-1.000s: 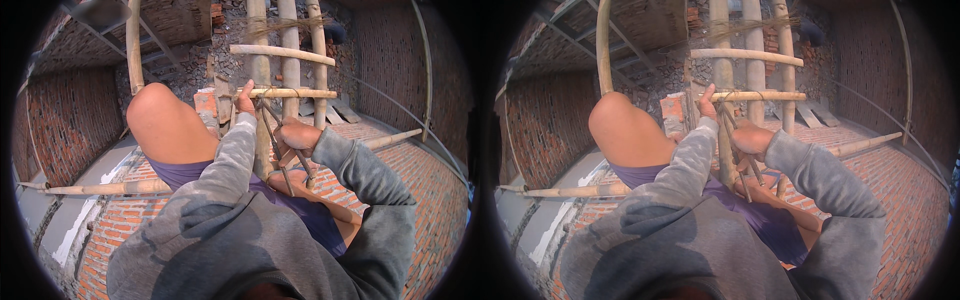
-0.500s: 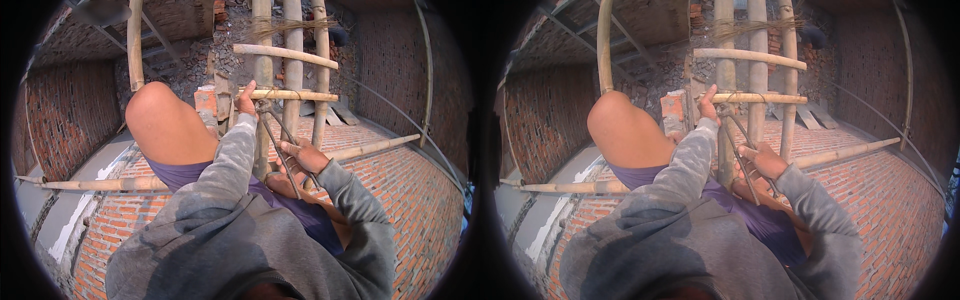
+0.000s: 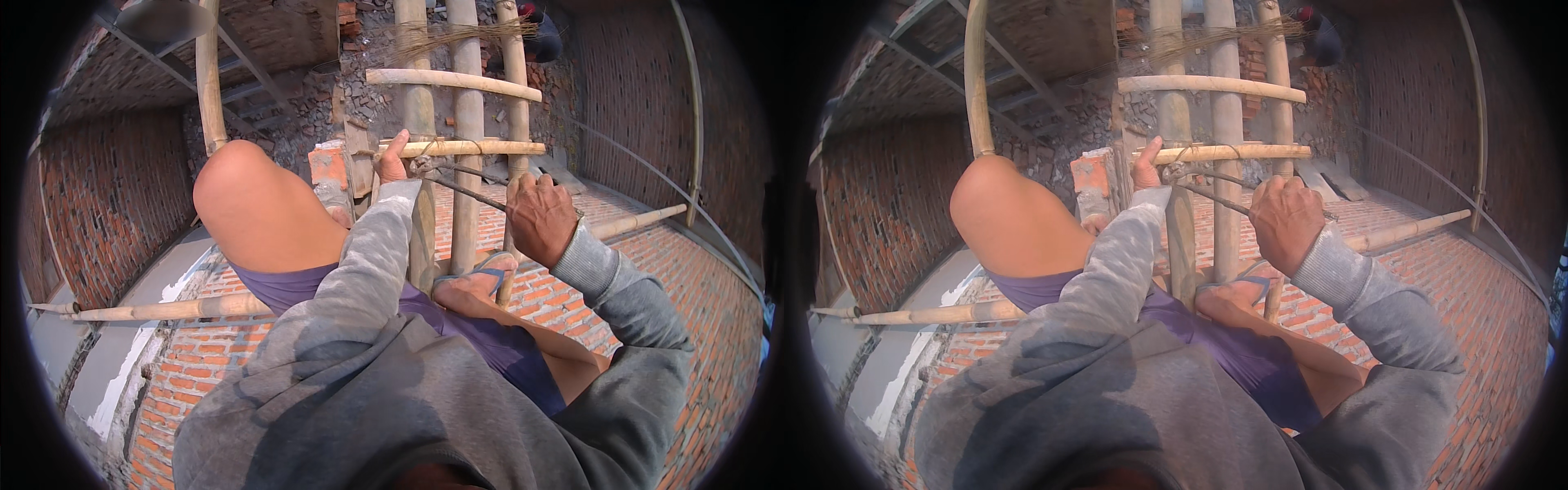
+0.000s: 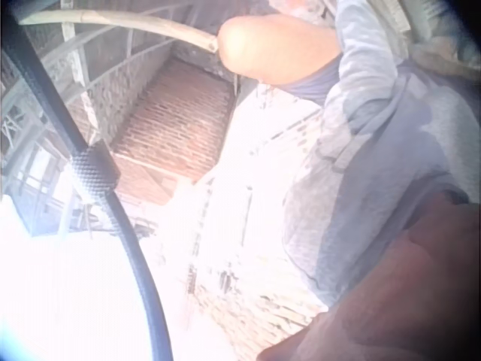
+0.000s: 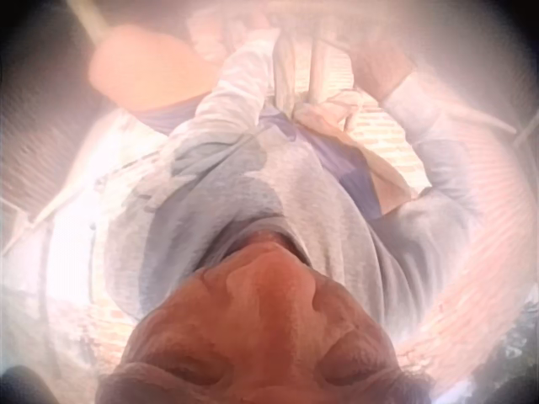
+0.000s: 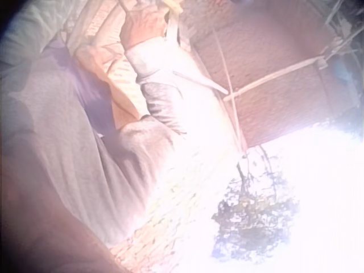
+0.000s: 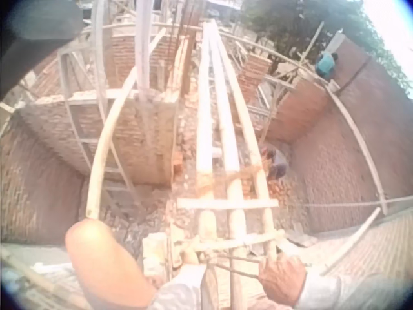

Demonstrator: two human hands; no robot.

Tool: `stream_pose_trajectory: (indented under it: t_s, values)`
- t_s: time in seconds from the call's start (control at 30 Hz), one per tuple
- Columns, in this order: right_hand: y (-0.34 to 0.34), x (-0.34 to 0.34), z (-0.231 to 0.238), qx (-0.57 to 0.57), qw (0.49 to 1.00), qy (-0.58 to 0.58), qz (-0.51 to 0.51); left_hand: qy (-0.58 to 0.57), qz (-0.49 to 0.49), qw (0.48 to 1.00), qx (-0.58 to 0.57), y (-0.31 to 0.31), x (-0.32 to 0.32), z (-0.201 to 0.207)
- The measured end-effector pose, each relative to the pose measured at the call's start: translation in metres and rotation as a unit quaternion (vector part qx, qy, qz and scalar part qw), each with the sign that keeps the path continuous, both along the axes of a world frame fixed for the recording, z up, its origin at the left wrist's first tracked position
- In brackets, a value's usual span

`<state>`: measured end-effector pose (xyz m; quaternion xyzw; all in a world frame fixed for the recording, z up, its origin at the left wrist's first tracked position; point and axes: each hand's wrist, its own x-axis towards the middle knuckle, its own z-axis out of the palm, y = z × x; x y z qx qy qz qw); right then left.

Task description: The person sits on the floor and assembles a bamboo scaffolding structure by placing horizontal bamboo poles across vertical supports. They secure the joints using a metal rod to twist and tighten wire bindings around the intersections.

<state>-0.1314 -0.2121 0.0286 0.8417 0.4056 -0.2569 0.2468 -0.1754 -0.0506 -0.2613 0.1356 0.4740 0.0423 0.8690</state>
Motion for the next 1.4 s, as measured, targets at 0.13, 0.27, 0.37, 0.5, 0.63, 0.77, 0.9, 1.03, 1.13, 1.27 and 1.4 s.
stream_pose_trajectory:
  t_s: [0.13,0.27,0.37,0.5,0.63,0.77,0.9,1.03,1.13,1.27,1.4]
  values:
    - [-0.015,-0.002,0.007,0.003,0.995,-0.078,0.064,-0.03,-0.058,0.997,-0.032,0.0,-0.006,-0.011]
    - [-0.039,0.047,-0.011,0.03,0.997,-0.018,0.073,-0.029,-0.072,0.997,0.008,0.001,-0.009,-0.026]
    - [-0.049,0.039,-0.013,0.098,0.991,-0.035,0.089,-0.043,-0.107,0.993,-0.018,0.006,-0.01,-0.03]
    - [-0.039,-0.004,0.0,0.071,0.997,0.034,-0.02,-0.028,-0.104,0.993,-0.042,0.012,-0.009,-0.025]
    - [-0.02,-0.003,0.011,0.12,0.489,0.521,-0.689,-0.023,-0.085,0.994,-0.062,0.01,-0.009,-0.021]
    - [-0.026,0.015,0.018,0.152,0.669,0.487,-0.54,-0.027,-0.07,0.996,-0.039,0.007,-0.01,-0.023]
    - [-0.034,0.023,0.007,0.151,0.537,0.597,-0.577,-0.031,-0.078,0.996,-0.036,0.008,-0.01,-0.024]
    - [-0.023,0.034,0.012,-0.016,0.776,0.417,-0.473,-0.046,-0.084,0.995,-0.039,0.009,-0.011,-0.023]
    - [-0.01,0.007,0.033,0.073,0.992,0.096,-0.026,-0.058,-0.108,0.992,-0.032,0.01,-0.012,-0.021]
    - [-0.008,-0.003,0.034,0.07,0.995,-0.056,0.051,-0.085,-0.123,0.986,-0.077,0.012,-0.013,-0.018]
    - [-0.028,0.013,0.018,0.032,0.996,-0.023,0.077,-0.053,-0.096,0.993,-0.04,0.011,-0.01,-0.014]
